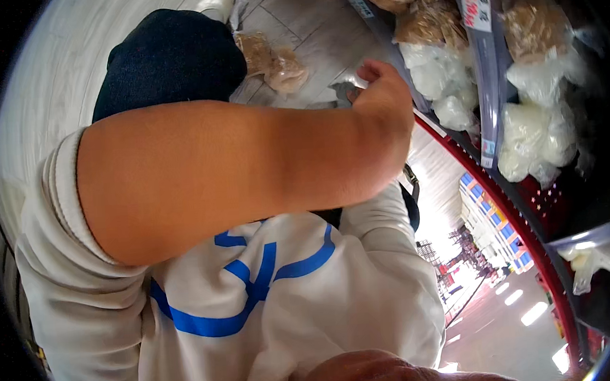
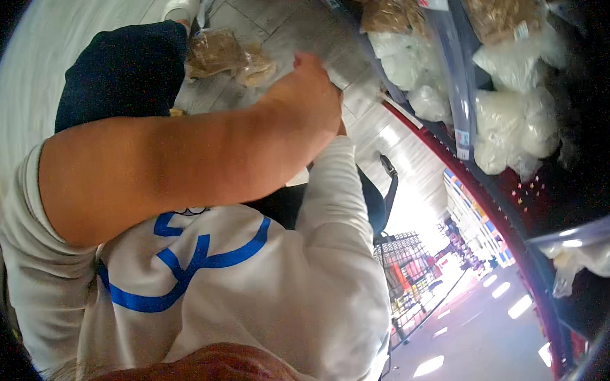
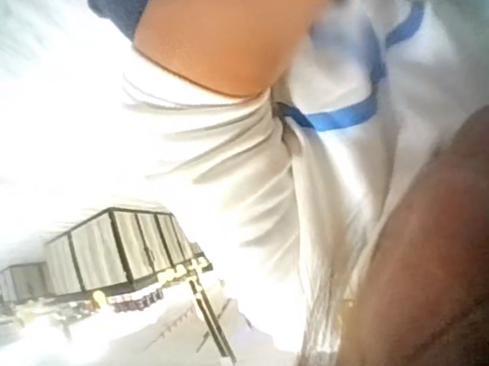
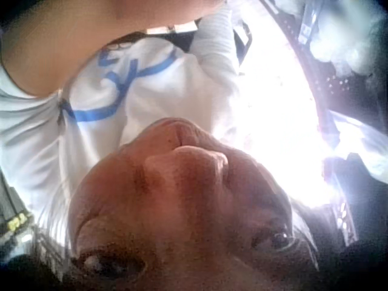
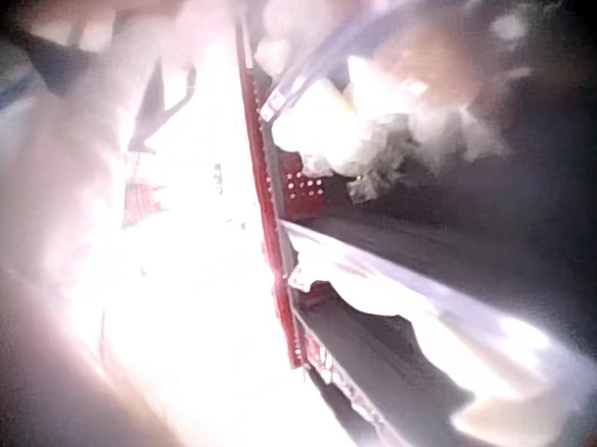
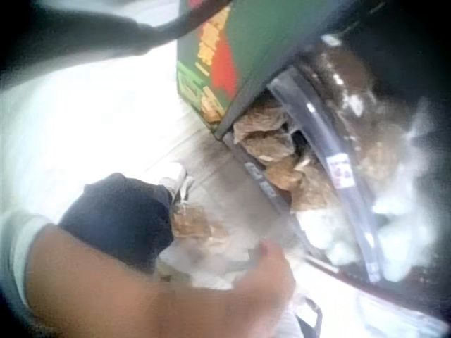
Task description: The person sits on a small stool and wipes a low supermarket shelf with a cloth. They then stand, walk to a yellow basin, wring out the cloth in water, and return to wipe a different display rack.
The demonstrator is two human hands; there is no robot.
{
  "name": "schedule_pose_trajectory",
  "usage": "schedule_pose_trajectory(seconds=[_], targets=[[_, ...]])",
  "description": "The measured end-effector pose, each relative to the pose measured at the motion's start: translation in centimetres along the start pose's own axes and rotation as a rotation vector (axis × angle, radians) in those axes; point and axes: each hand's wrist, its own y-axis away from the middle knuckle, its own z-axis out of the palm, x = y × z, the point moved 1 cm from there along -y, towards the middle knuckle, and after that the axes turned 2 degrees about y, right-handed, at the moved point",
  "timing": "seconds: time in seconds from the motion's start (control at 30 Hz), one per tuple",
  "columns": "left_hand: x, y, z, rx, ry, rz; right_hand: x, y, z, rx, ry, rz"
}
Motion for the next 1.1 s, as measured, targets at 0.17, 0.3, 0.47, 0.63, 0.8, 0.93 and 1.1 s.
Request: schedule_pose_trajectory(seconds=[0.17, 0.3, 0.47, 0.63, 0.8, 0.93, 1.1], targets=[[1.2, -2.4, 0.7, -0.049, 0.004, -0.022, 3.4, 0.2, 1.3, -0.002, 0.412, -0.002], [2.0, -4.4, 0.6, -0.093, -0.001, -0.014, 3.2, -1.2, 2.9, 0.09, 0.535, -0.064], [2.1, -6.0, 1.8, -0.1, -0.105, 0.013, -2.6, -2.9, 8.0, 0.082, 0.525, -0.478], [1.7, -5.1, 0.6, -0.105, -0.008, 0.031, -2.7, -11.7, 9.5, -0.02, 0.524, -0.686], [1.3, -4.3, 0.5, -0.178, 0.063, 0.027, -5.0, -15.9, 14.9, -0.018, 1.431, -0.519], [0.9, -3.6, 1.0, -0.213, 0.075, 0.003, -8.1, -12.0, 17.8, -0.078, 0.599, -0.301], [0.0, -3.3, 0.2, -0.232, 0.122, 0.035, -5.1, -10.3, 16.0, 0.044, 0.439, -0.564]])
